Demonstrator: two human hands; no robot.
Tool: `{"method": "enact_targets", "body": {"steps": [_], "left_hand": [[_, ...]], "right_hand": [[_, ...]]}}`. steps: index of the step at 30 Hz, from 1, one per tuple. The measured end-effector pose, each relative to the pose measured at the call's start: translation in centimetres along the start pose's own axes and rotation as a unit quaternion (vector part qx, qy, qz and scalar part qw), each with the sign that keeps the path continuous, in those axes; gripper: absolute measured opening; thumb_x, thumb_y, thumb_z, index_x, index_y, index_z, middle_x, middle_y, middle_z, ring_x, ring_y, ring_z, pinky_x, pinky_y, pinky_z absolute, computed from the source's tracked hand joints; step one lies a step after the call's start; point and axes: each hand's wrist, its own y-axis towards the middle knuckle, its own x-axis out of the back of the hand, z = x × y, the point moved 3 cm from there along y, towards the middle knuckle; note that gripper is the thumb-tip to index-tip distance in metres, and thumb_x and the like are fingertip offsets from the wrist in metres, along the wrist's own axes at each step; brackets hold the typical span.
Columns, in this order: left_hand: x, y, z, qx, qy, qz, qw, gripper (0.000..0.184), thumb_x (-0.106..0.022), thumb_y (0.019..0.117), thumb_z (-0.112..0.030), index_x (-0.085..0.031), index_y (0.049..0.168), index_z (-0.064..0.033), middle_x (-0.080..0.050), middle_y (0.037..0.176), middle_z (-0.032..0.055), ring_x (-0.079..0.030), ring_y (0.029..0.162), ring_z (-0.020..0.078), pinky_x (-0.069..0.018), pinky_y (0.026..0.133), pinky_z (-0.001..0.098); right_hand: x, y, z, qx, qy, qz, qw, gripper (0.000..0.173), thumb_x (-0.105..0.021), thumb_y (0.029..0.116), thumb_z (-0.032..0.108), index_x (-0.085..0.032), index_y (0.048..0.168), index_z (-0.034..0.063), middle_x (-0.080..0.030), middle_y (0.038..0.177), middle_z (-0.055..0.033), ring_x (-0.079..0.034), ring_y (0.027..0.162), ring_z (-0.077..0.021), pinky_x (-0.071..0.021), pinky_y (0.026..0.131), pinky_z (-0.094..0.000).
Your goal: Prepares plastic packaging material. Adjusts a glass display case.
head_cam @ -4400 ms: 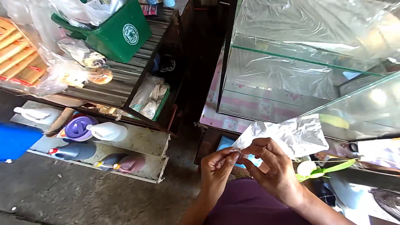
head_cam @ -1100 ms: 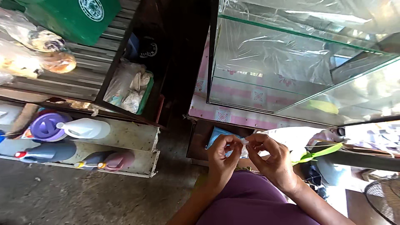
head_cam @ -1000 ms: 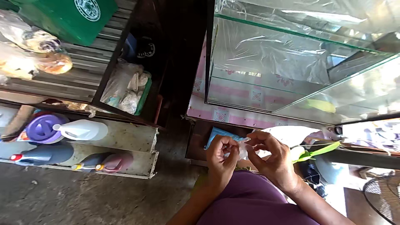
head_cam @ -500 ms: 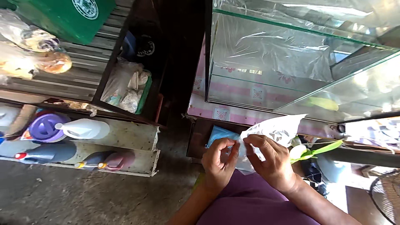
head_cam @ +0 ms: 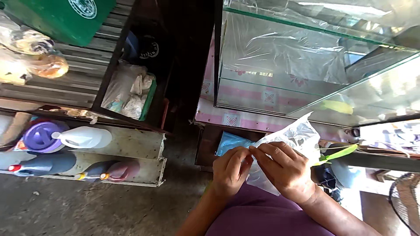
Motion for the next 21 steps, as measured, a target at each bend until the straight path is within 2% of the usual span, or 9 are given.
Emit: {"method": "enact_targets", "body": {"steps": [7,11,15,21], "left_hand": [[-0.4,0.2,0.4,0.028,0.005,0.044,0.999,0.012,-0.069,0.0942,-0.008,-0.071,0.099,0.0021,-0.074,0.096,0.0136,-0.072,0.088,0.0136,-0.0592,0.078,0.0214],[-0.7,0.4,0.5,0.031,0.040,0.078,0.996,0.014,-0.067,0.0945,-0.009,-0.076,0.099,0.0007,-0.076,0.094,0.0130,-0.073,0.086,0.0147,-0.0589,0.078,0.0225],[-0.9,0.2,0.9,0.029,0.057,0.121,0.991,0.016,-0.065,0.0971,-0.011,-0.077,0.101,-0.0004,-0.076,0.094,0.0123,-0.074,0.086,0.0163,-0.0590,0.078,0.0246],[-1.1,0.0,1.2,0.027,0.062,0.148,0.987,0.016,-0.062,0.0967,-0.010,-0.076,0.098,-0.0022,-0.075,0.091,0.0112,-0.073,0.083,0.0168,-0.0587,0.073,0.0255]], "right_hand": [[-0.7,-0.4,-0.5,-0.034,0.000,0.031,0.999,0.015,-0.061,0.0994,0.009,-0.075,0.098,0.0065,-0.074,0.094,-0.0103,-0.069,0.080,-0.0238,-0.0529,0.059,-0.0314],[-0.8,-0.5,-0.8,-0.062,0.031,0.076,0.995,0.017,-0.059,0.1001,0.009,-0.075,0.099,0.0053,-0.073,0.093,-0.0112,-0.070,0.083,-0.0244,-0.0562,0.064,-0.0310],[-1.1,-0.6,-1.1,-0.062,0.034,0.107,0.992,0.016,-0.060,0.0982,0.008,-0.075,0.095,0.0043,-0.072,0.088,-0.0099,-0.070,0.081,-0.0239,-0.0571,0.066,-0.0298],[-1.9,-0.6,-1.2,-0.057,-0.002,0.129,0.990,0.017,-0.057,0.0998,0.008,-0.071,0.093,0.0023,-0.069,0.085,-0.0126,-0.069,0.078,-0.0270,-0.0554,0.059,-0.0325]]}}
